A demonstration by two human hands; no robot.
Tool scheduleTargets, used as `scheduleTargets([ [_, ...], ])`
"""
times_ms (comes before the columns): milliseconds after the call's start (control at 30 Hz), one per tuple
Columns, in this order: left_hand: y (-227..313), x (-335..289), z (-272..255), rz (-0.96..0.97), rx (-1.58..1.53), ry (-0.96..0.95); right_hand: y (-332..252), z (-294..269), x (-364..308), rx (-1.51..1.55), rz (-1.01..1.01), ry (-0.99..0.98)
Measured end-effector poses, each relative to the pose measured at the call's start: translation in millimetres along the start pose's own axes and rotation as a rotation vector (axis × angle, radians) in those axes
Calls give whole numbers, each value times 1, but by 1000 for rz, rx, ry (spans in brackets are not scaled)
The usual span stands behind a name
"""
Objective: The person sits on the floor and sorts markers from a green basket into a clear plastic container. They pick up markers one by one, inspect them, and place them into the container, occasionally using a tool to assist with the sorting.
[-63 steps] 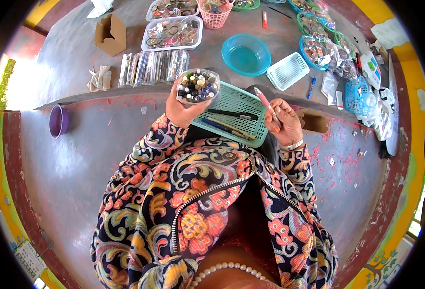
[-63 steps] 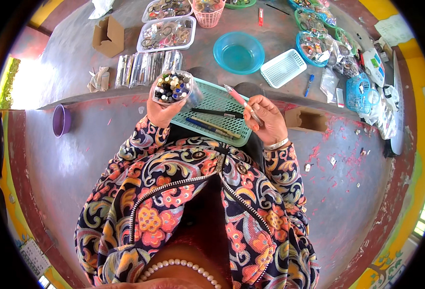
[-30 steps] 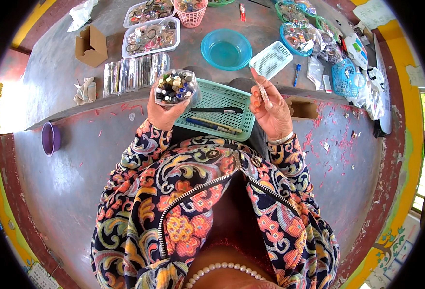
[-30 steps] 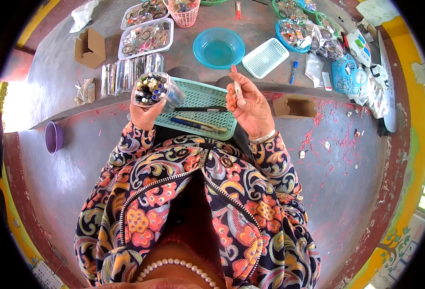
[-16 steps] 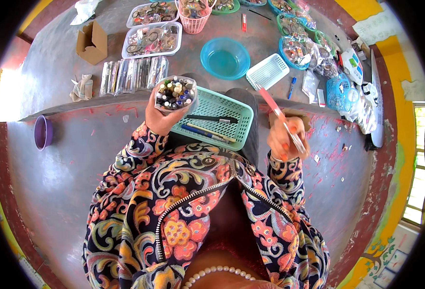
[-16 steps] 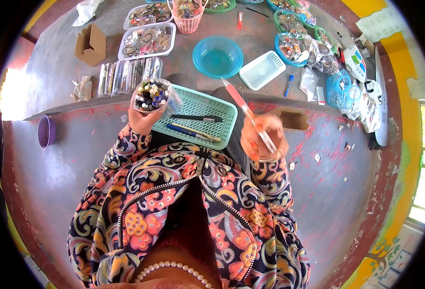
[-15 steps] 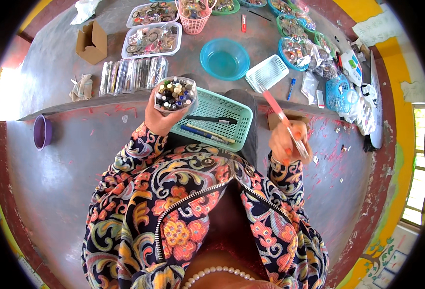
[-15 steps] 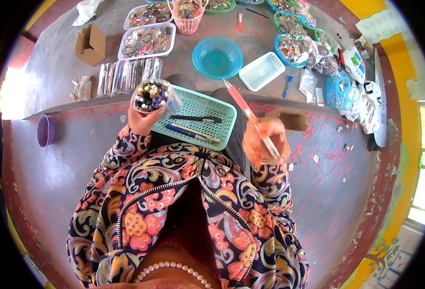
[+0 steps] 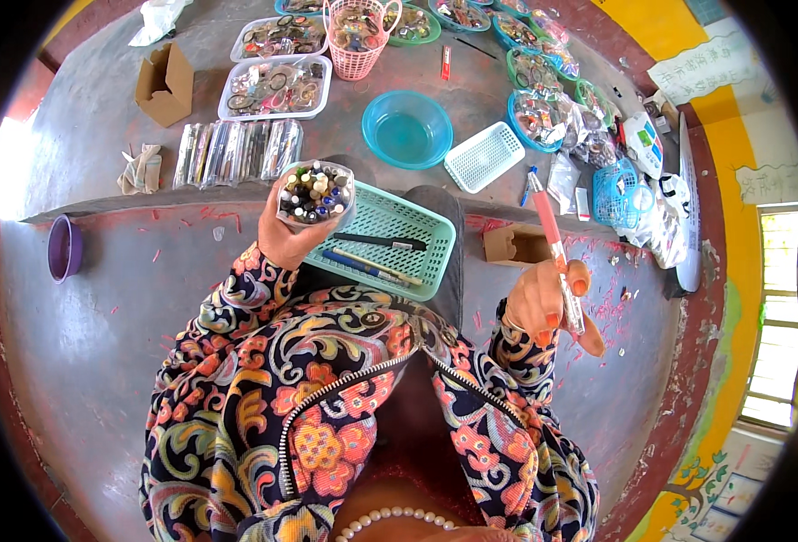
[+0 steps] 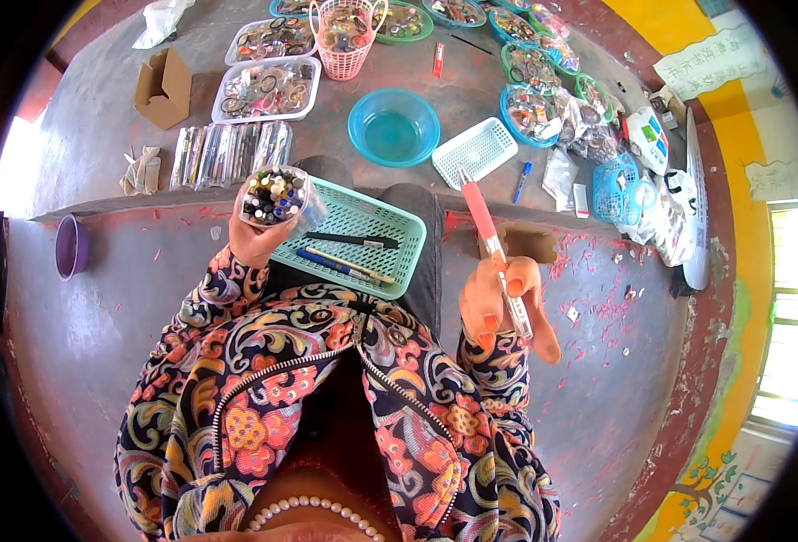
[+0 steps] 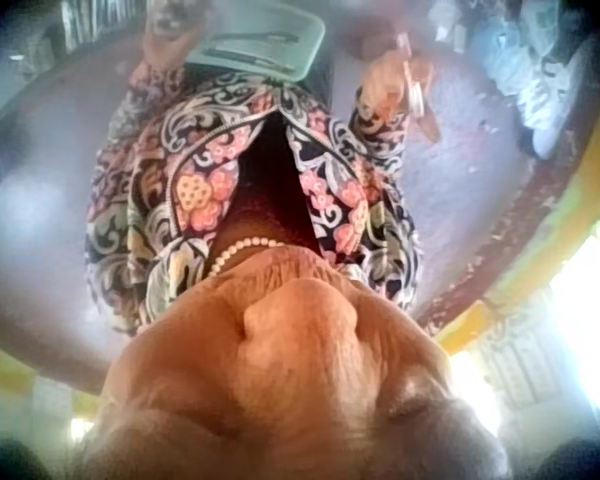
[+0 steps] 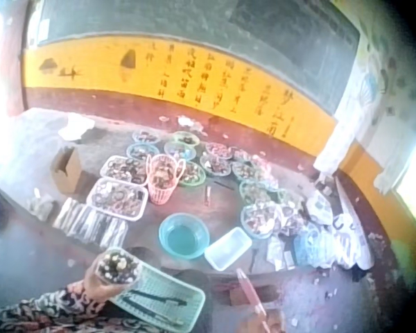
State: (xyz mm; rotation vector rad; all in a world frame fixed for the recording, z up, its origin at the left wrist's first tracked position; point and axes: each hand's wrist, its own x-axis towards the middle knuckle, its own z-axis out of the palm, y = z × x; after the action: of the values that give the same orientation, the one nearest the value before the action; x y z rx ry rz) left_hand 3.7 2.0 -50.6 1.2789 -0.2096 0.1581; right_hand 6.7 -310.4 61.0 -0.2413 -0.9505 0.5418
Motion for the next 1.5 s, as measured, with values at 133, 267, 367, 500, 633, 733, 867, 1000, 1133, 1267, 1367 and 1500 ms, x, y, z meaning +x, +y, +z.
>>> scheduleTargets([
  [133,-1,0,0,18,-2,-3,1,-2,2,-17,-3,-30],
  [267,-1,-1,1,25,-30,1,1,-4,2,-9,30,-54],
  [367,-1,0,3,53,-30,0,2,-3,1,36,54,-8],
  [500,-1,0,2,72,-38,-14,6,4,-6,-113,24,194],
  [633,-4,-3,-2,55,-15,-7,27,12,8,-550,127,364],
  [733,0,-3,1,55,23,-21,32,24,33,-893,334,435],
  [867,7,-2,3,60,15,-72,41,22,56,-1144,296,393],
  [1000,10,-3,3,88,95,-62,51,16,76,-1172,227,311],
  [1133,13,-2,6,117,179,-45,64,17,82,-1076,242,396],
  [1267,19,-2,4,60,152,-96,77,10,88,-1180,181,360],
  [1367,21,-3,6,6,115,-89,79,3,86,-1361,202,298],
  [1500,16,-3,4,42,120,-96,81,4,89,-1492,288,254],
])
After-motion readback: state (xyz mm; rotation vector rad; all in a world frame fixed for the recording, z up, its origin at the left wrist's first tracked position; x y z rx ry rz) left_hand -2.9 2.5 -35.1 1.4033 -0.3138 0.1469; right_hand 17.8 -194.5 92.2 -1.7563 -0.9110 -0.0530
